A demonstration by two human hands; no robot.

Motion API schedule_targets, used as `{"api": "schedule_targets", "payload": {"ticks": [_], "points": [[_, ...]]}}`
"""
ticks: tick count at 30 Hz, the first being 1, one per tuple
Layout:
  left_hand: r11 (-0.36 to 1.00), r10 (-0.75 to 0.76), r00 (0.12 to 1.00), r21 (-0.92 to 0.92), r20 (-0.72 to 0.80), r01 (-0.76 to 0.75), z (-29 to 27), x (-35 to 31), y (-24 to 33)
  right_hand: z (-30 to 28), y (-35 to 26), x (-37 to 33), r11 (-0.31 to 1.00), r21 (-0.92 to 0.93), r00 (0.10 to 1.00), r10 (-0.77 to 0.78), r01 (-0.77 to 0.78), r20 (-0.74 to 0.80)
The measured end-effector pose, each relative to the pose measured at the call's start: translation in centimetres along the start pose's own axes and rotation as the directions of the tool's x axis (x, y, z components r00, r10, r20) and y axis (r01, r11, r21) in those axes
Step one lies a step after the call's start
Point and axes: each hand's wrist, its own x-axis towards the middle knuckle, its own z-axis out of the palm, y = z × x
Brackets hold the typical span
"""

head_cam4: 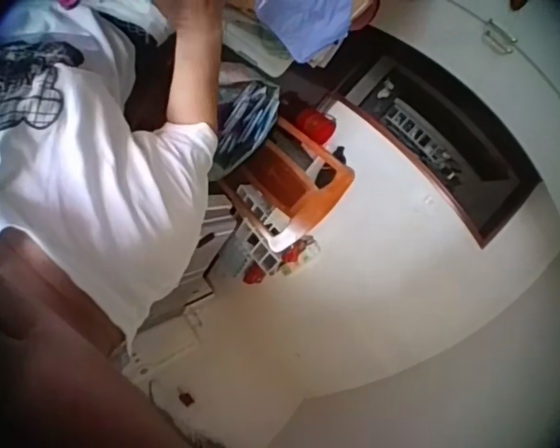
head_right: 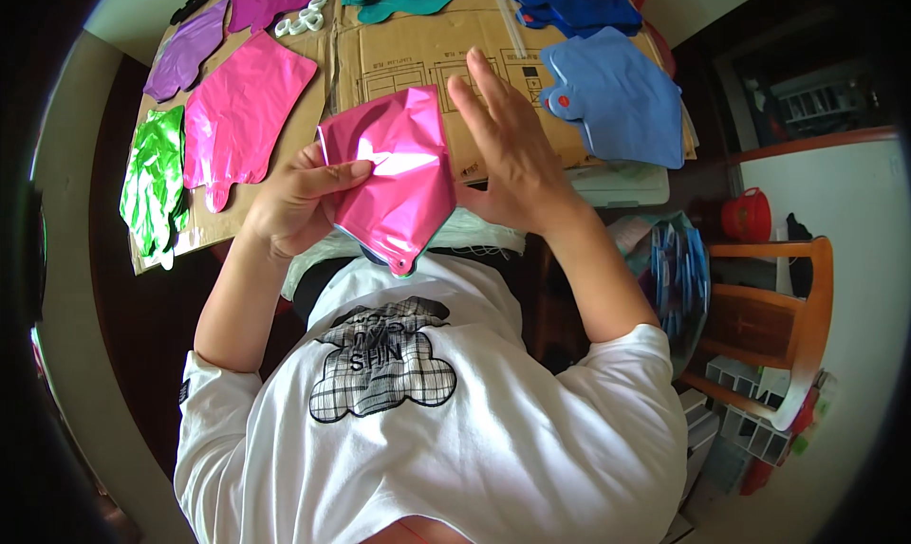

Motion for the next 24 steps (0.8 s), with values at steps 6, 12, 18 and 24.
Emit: {"api": "schedule_targets", "payload": {"ticks": [6, 12, 18, 24], "points": [[0.995, -0.099, 0.995, -0.007, -0.002, 0.099, -0.6, 0.0, -0.5, -0.8, -1.7, 1.0, 0.943, -0.157, 0.953, -0.301, 0.295, -0.017], [0.952, 0.171, 0.985, 0.256, 0.005, -0.167, -3.1, -1.0, -1.1, -1.2, -1.1, 0.5, 0.713, 0.466, 0.852, 0.453, -0.524, 0.263], [0.904, 0.129, 0.989, 0.418, -0.077, -0.086, -0.8, -0.8, -1.5, 0.6, -1.3, 0.5, 0.084, 0.645, 0.616, 0.411, -0.760, 0.672], [0.874, 0.176, 0.981, 0.471, -0.086, -0.116, -2.0, -1.1, -1.8, 0.3, -1.7, 0.1, 0.038, 0.620, 0.580, 0.401, -0.784, 0.709]]}}
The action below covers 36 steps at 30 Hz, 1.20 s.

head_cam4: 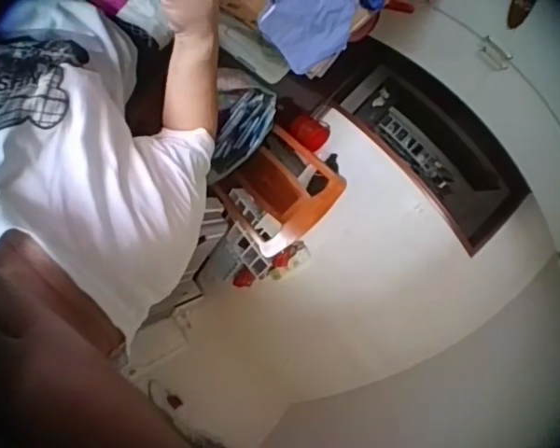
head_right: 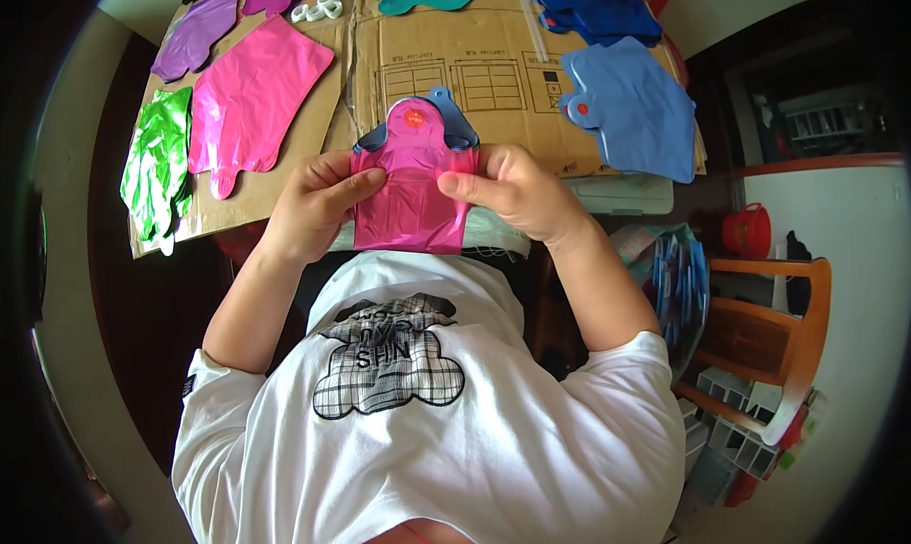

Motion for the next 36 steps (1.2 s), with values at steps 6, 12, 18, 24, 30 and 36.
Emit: {"api": "schedule_targets", "payload": {"ticks": [6, 12, 18, 24, 30, 36], "points": [[0.998, -0.034, 0.999, -0.051, 0.022, 0.035, 0.7, -0.3, 1.5, -1.2, 1.3, 0.3, 0.978, 0.016, 0.976, -0.209, 0.208, 0.061], [0.993, -0.057, 0.994, -0.094, 0.094, 0.066, -0.2, 0.1, 2.2, -0.1, 0.7, 0.1, 0.969, 0.056, 0.971, -0.239, 0.239, -0.010], [0.990, -0.005, 0.997, -0.142, 0.080, 0.017, 0.1, 0.2, 1.4, -0.8, 0.8, -0.3, 0.981, -0.027, 0.981, -0.193, 0.193, 0.022], [0.994, 0.056, 0.997, -0.098, 0.050, -0.051, 0.1, -0.5, 1.3, 0.0, 0.6, -0.8, 0.964, 0.042, 0.964, -0.264, 0.264, -0.022], [0.984, 0.062, 0.991, -0.174, 0.119, -0.041, 0.2, -1.2, 2.4, 1.0, 0.9, -1.2, 0.925, 0.262, 0.961, -0.260, 0.276, -0.092], [0.949, 0.077, 0.939, -0.313, 0.335, 0.034, -1.0, -0.8, 2.4, -0.4, 0.7, -1.5, 0.905, 0.315, 0.932, -0.338, 0.284, 0.132]]}}
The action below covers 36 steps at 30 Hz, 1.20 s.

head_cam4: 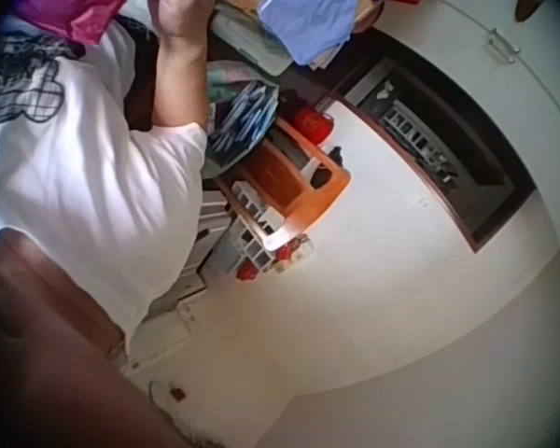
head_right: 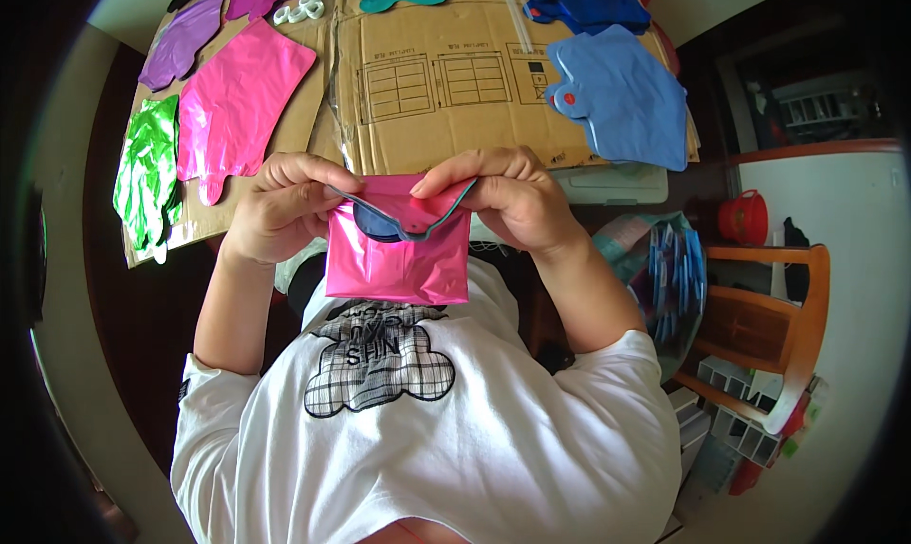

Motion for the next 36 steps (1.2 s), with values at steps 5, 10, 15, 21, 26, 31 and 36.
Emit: {"api": "schedule_targets", "payload": {"ticks": [5, 10, 15, 21, 26, 31, 36], "points": [[0.979, 0.011, 1.000, -0.202, -0.003, -0.011, 0.1, 0.7, -0.6, -0.1, -1.8, 0.0, 0.955, -0.295, 0.998, -0.021, 0.037, 0.056], [0.975, 0.070, 0.991, -0.201, -0.116, -0.093, 0.1, 0.9, -1.1, 1.7, -3.0, 0.7, 0.418, -0.864, 0.955, -0.217, 0.280, 0.204], [0.983, 0.015, 0.984, -0.179, -0.180, -0.048, 0.4, 1.1, -0.9, 1.6, -1.5, 1.6, -0.095, -0.912, 0.770, -0.506, 0.398, 0.388], [0.982, -0.063, 0.982, -0.188, -0.178, 0.029, -0.6, 0.8, -1.0, 1.1, -1.5, 1.1, -0.179, -0.878, 0.772, -0.421, 0.444, 0.476], [0.945, -0.115, 0.990, -0.300, 0.081, 0.134, -2.1, 1.1, -0.6, 0.0, -0.8, 1.2, 0.107, -0.934, 0.829, -0.503, 0.341, 0.245], [0.993, 0.013, 0.984, -0.113, -0.176, -0.033, -0.4, 1.4, -5.4, -0.5, 3.0, 1.1, 0.956, -0.254, 0.870, 0.005, -0.149, -0.492], [0.980, 0.033, 0.891, -0.160, -0.453, -0.118, 0.9, 2.4, -7.4, 0.2, 4.4, 0.6, 0.971, -0.115, 0.858, 0.128, -0.212, -0.498]]}}
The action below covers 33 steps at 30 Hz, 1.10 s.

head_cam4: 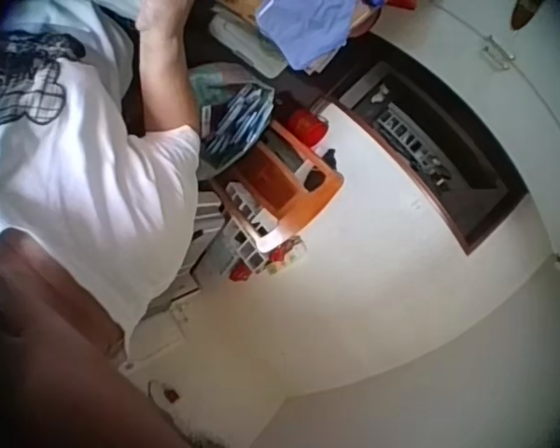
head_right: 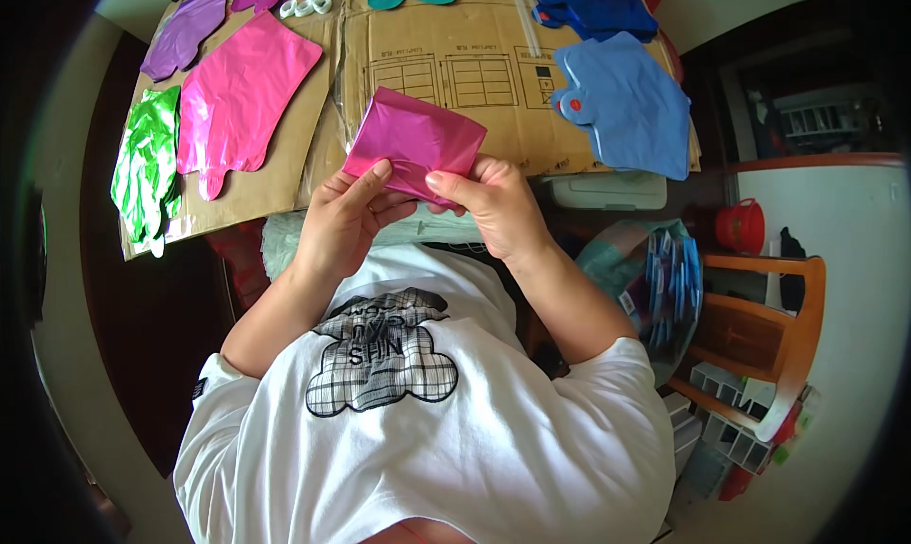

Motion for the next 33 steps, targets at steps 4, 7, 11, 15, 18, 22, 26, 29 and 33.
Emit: {"api": "schedule_targets", "payload": {"ticks": [4, 7, 11, 15, 18, 22, 26, 29, 33], "points": [[0.999, 0.052, 0.987, 0.009, -0.155, -0.051, -0.1, -0.3, -0.7, -0.6, -0.2, 0.5, 0.944, -0.314, 0.994, -0.095, 0.106, 0.049], [0.995, 0.082, 0.970, 0.068, -0.227, -0.068, -0.5, -1.0, -1.9, 0.2, -2.9, 0.4, 0.450, -0.778, 0.855, -0.478, 0.437, 0.204], [0.998, 0.047, 0.962, 0.061, -0.268, -0.032, -0.5, -1.4, -2.8, 1.8, -4.9, 2.5, -0.272, -0.519, 0.446, -0.288, 0.810, 0.847], [0.994, -0.026, 0.970, -0.109, -0.243, 0.000, -1.4, -1.9, -4.0, 1.1, -1.0, 6.0, -0.179, -0.501, 0.507, -0.012, 0.847, 0.862], [0.986, -0.071, 0.974, -0.163, -0.215, 0.036, -2.0, -1.7, -4.2, 0.6, -0.3, 7.0, -0.201, -0.493, 0.512, 0.051, 0.846, 0.858], [0.978, -0.087, 0.981, -0.200, -0.174, 0.051, -2.8, -2.1, -4.7, 0.6, 0.3, 6.8, -0.169, -0.506, 0.523, 0.075, 0.846, 0.849], [0.962, -0.116, 0.987, -0.259, -0.108, 0.085, -3.5, -1.7, -4.3, 0.8, 0.2, 6.5, -0.198, -0.510, 0.532, 0.076, 0.837, 0.844], [0.965, -0.149, 0.974, -0.238, -0.172, 0.106, -3.1, -1.5, -3.6, 0.7, 0.4, 6.4, -0.197, -0.522, 0.541, 0.059, 0.830, 0.839], [0.991, -0.036, 0.974, -0.133, -0.222, 0.006, -2.8, -1.5, -4.3, 1.3, -1.0, 6.2, -0.137, -0.544, 0.552, 0.021, 0.828, 0.834]]}}
